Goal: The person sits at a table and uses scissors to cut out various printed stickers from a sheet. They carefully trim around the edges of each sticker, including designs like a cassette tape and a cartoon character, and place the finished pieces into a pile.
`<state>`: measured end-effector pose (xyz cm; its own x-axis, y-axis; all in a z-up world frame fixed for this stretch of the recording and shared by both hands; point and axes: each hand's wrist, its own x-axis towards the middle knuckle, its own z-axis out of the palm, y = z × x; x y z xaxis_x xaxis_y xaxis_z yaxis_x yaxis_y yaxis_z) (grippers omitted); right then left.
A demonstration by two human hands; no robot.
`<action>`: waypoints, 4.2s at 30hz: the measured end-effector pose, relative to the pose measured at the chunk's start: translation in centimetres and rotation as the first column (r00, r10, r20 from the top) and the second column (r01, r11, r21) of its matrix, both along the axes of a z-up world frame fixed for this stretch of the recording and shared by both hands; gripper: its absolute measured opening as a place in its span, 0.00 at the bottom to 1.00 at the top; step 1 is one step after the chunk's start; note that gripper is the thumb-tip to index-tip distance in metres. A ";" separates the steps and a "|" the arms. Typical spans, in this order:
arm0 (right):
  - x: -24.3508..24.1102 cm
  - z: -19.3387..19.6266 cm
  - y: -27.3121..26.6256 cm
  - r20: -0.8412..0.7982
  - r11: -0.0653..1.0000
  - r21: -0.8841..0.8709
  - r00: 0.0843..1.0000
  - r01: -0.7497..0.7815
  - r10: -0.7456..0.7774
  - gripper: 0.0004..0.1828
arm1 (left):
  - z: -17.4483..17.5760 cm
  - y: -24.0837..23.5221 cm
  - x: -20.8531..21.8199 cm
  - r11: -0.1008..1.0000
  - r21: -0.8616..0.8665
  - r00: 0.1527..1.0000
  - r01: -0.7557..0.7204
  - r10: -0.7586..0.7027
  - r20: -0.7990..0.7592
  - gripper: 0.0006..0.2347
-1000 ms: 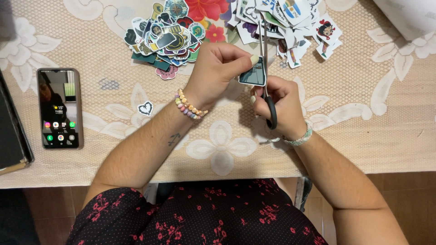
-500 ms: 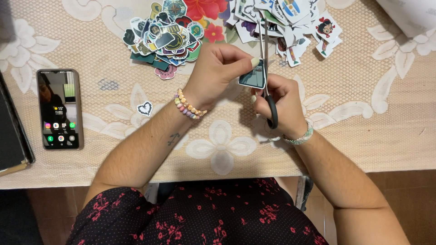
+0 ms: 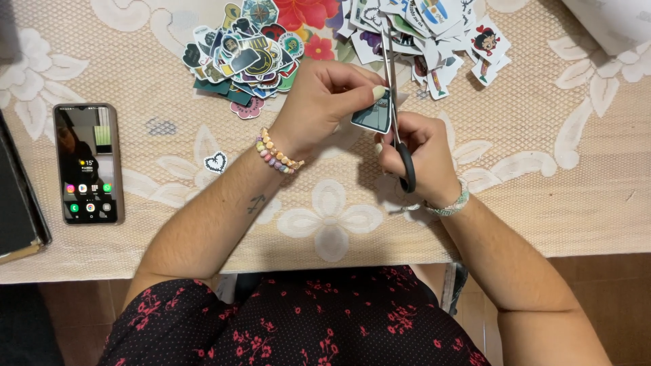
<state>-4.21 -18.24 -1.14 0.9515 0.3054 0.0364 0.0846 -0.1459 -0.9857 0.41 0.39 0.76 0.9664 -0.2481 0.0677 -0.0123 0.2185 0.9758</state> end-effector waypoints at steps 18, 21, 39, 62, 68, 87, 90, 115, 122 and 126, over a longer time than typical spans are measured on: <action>0.4 -1.4 -0.4 -0.012 0.983 0.170 0.998 0.063 -0.062 0.06 | -1.8 -2.0 -1.9 0.961 -0.228 0.981 -0.157 0.126 -0.147 0.06; 0.5 -1.7 -0.6 -0.005 0.983 0.175 0.998 0.057 -0.057 0.06 | -2.0 -1.9 -1.6 0.960 -0.238 0.984 -0.145 0.113 -0.141 0.05; 0.6 -1.9 -0.9 0.028 0.990 0.110 0.996 0.085 -0.088 0.08 | -1.8 -2.6 -2.3 0.950 -0.275 0.975 -0.146 0.092 -0.200 0.06; 0.5 -0.8 -0.6 0.000 0.995 0.086 0.998 0.057 -0.058 0.09 | -1.1 -0.8 -1.0 0.976 -0.211 0.994 -0.046 0.025 -0.102 0.04; -0.1 1.4 -0.4 0.021 1.000 0.008 1.000 -0.023 0.023 0.05 | -0.8 0.5 0.3 0.998 0.021 0.993 0.066 -0.064 -0.102 0.02; 0.6 2.4 -1.5 -0.090 0.976 -0.118 0.980 -0.185 0.175 0.06 | -0.5 2.1 1.4 0.979 0.096 0.975 0.180 -0.164 -0.149 0.03; 0.7 2.2 -1.4 -0.107 0.979 -0.114 0.981 -0.171 0.159 0.06 | -0.3 2.0 1.3 0.979 0.084 0.973 0.186 -0.172 -0.151 0.02; 2.1 -1.8 -1.5 0.089 0.990 -0.104 0.991 -0.093 0.103 0.25 | 1.1 7.9 -8.5 0.925 0.360 0.982 0.123 -0.167 0.093 0.07; 1.3 -1.7 -0.3 0.087 0.978 -0.165 0.986 -0.126 0.141 0.26 | 0.2 12.4 -6.6 0.955 0.266 0.990 0.132 -0.114 -0.080 0.06; 1.1 -1.0 -0.3 0.116 0.960 -0.248 0.980 -0.129 0.161 0.20 | -0.7 19.0 2.8 0.847 0.532 0.998 -0.017 0.047 -0.044 0.04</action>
